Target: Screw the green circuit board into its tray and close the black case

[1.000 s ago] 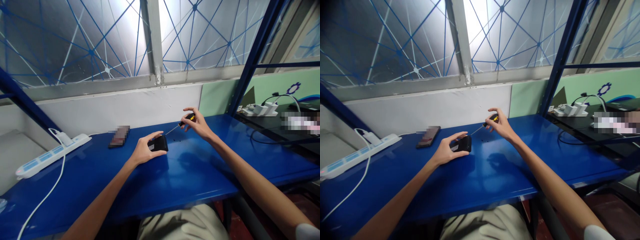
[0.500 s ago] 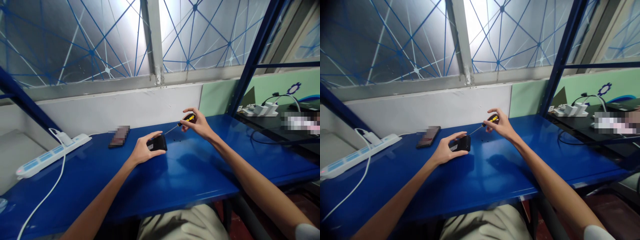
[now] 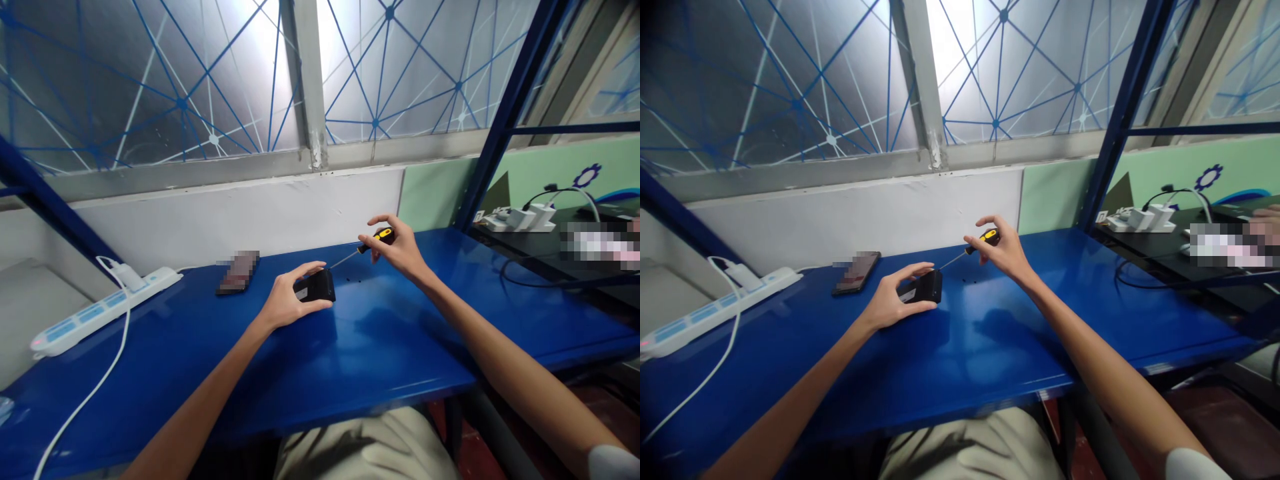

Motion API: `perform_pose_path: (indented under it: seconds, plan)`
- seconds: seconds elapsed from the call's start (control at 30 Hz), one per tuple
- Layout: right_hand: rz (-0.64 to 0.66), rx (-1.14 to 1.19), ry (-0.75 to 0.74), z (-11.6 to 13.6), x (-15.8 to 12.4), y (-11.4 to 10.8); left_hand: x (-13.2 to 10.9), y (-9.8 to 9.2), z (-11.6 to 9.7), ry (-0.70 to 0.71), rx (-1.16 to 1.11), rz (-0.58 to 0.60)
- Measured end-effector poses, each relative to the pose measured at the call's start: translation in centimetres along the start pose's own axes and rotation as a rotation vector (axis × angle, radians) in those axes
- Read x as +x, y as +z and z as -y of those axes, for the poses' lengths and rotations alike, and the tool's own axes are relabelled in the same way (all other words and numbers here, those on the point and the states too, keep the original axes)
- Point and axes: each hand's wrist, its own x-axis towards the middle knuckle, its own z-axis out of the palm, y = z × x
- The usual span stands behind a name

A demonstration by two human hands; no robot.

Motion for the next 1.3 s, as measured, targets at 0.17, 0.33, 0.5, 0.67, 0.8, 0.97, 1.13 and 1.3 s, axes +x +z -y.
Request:
perform_pose_path:
  seconds: [0.17, 0.33, 0.5, 0.67, 0.8, 0.97, 1.13, 1.3]
  plan:
    - [0.103, 0.149, 0.037, 0.09, 0.25, -0.17, 0.01, 0.03, -0.06, -0.001, 0.002, 0.009]
    - [0.000, 0.044, 0.019, -0.20, 0.23, -0.17, -0.02, 0.01, -0.27, 0.014, 0.019, 0.012]
    - [0.040, 0.072, 0.039, 0.28, 0.05, -0.15, -0.04, -0.07, -0.29, 0.009, 0.005, 0.015]
    - [0.106, 0.162, 0.033, 0.31, 0.16, -0.24, -0.04, -0.13, -0.14, 0.006, -0.004, 0.018]
    - [0.020, 0.039, 0.019, 0.13, 0.06, -0.18, -0.01, -0.11, -0.17, 0.007, 0.001, 0.017]
    - [0.089, 0.130, 0.034, 0.30, 0.07, -0.18, -0.02, -0.15, -0.23, 0.008, -0.001, 0.012]
    - [0.024, 0.069, 0.012, 0.15, 0.11, -0.22, -0.04, -0.15, -0.33, 0.019, 0.014, 0.020]
    - [0.095, 0.100, 0.024, 0.02, 0.18, -0.29, -0.02, -0.17, -0.16, 0.024, 0.015, 0.017]
